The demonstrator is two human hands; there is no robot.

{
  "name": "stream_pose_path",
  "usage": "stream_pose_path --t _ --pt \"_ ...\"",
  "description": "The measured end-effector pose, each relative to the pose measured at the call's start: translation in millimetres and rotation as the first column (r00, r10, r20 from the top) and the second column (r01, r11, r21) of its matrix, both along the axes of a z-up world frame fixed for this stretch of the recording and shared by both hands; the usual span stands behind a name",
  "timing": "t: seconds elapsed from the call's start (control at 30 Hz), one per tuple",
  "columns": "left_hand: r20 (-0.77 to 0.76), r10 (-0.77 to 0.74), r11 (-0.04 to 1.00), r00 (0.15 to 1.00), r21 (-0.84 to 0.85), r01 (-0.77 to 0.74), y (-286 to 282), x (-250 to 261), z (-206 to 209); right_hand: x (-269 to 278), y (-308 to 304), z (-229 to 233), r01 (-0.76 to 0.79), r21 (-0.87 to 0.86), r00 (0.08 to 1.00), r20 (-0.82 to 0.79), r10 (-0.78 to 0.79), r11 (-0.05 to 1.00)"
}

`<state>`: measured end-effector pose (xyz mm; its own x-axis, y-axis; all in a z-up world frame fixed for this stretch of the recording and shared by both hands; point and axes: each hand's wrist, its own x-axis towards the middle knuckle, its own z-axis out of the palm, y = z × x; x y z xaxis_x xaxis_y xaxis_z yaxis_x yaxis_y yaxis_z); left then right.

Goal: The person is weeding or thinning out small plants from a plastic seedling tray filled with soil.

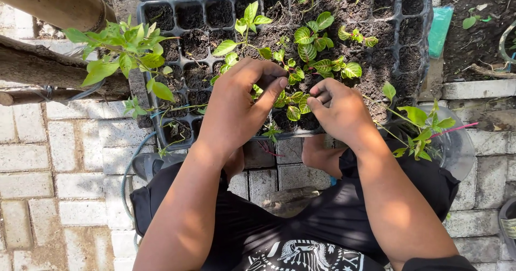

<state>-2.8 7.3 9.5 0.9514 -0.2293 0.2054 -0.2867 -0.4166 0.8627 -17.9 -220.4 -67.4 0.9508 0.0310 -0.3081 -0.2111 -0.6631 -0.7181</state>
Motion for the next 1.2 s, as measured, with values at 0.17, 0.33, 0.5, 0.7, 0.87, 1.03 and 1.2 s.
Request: stream_pose_path --t 0.17,0.33,0.5,0.7,0.87,1.03,1.2 --pt "-0.019 -0.005 1.000 1.000 -0.013 0.004 -2 0 -1 2 4 4 0.048 -0.010 0.996 -0.072 -0.048 0.999" --pt "-0.008 -0.005 1.000 1.000 -0.008 0.005 -2 -1 -1 2 7 8 0.035 -0.083 0.999 -0.004 -0.036 0.996" --pt "-0.019 -0.016 1.000 1.000 0.002 0.016 -3 -1 1 3 6 4 0.025 -0.095 1.000 0.015 -0.024 0.995" --pt "-0.028 -0.018 1.000 0.999 0.003 0.018 -3 -1 2 3 8 -1 0.008 -0.115 0.998 0.057 -0.002 0.993" --pt "-0.032 0.002 1.000 0.999 0.017 -0.001 -3 -2 3 0 0 13 -0.054 -0.166 0.986 0.149 0.079 0.985" --pt "-0.001 -0.012 0.999 1.000 0.030 0.012 -1 -4 0 -6 -13 41 0.013 -0.116 0.929 0.369 0.031 0.993" --pt "-0.001 0.025 0.998 1.000 0.060 -0.024 -3 -5 -4 -11 -9 43 -0.104 -0.224 0.967 0.204 0.151 0.969"
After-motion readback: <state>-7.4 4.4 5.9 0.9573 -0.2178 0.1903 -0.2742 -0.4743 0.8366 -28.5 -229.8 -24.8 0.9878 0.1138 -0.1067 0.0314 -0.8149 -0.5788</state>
